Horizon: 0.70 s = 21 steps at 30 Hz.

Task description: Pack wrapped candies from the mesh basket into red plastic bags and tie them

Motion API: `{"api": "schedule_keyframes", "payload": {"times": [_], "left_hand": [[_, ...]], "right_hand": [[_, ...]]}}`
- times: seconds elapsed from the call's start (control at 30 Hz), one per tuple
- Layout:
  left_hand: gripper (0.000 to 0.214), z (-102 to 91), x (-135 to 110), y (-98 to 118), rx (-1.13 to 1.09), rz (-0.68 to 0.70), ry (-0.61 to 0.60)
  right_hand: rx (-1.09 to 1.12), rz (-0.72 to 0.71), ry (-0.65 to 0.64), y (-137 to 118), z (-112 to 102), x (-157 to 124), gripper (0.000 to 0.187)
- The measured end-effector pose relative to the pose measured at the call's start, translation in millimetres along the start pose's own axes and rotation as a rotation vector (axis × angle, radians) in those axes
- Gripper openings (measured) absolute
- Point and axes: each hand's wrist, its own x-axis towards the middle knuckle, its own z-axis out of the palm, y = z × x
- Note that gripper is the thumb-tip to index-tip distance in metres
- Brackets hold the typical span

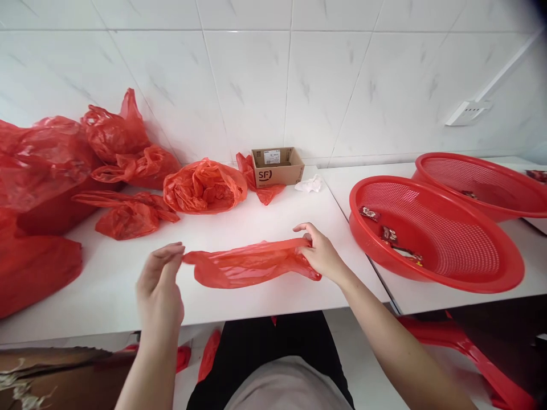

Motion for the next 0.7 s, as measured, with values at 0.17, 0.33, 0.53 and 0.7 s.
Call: {"api": "schedule_keyframes", "payload": {"times": [0.17, 0.33, 0.53, 0.7], "left_hand": [[0.013, 27.7, -53.9, 7.1, 0.647, 0.693, -0.362], [0.027, 37.3, -27.9, -58.9, 1.036, 0.546, -0.587], [0.040, 3.0, 27.4, -81.1, 1.086, 0.393, -0.521], [0.051, -2.5, 26.2, -72.0, 0.957, 0.240, -0.598]], "right_hand": [[0.014, 0.012, -0.029, -10.8, 8.8, -1.2, 0.041], [0.118, -0.186, -0.382, -24.4, -4.1, -10.0, 0.045], [-0.102, -0.128, -0.532, 15.1, -27.9, -15.2, 0.039], [-0.329, -0.038, -0.316, 39.7, -27.7, -12.1, 0.072]]}}
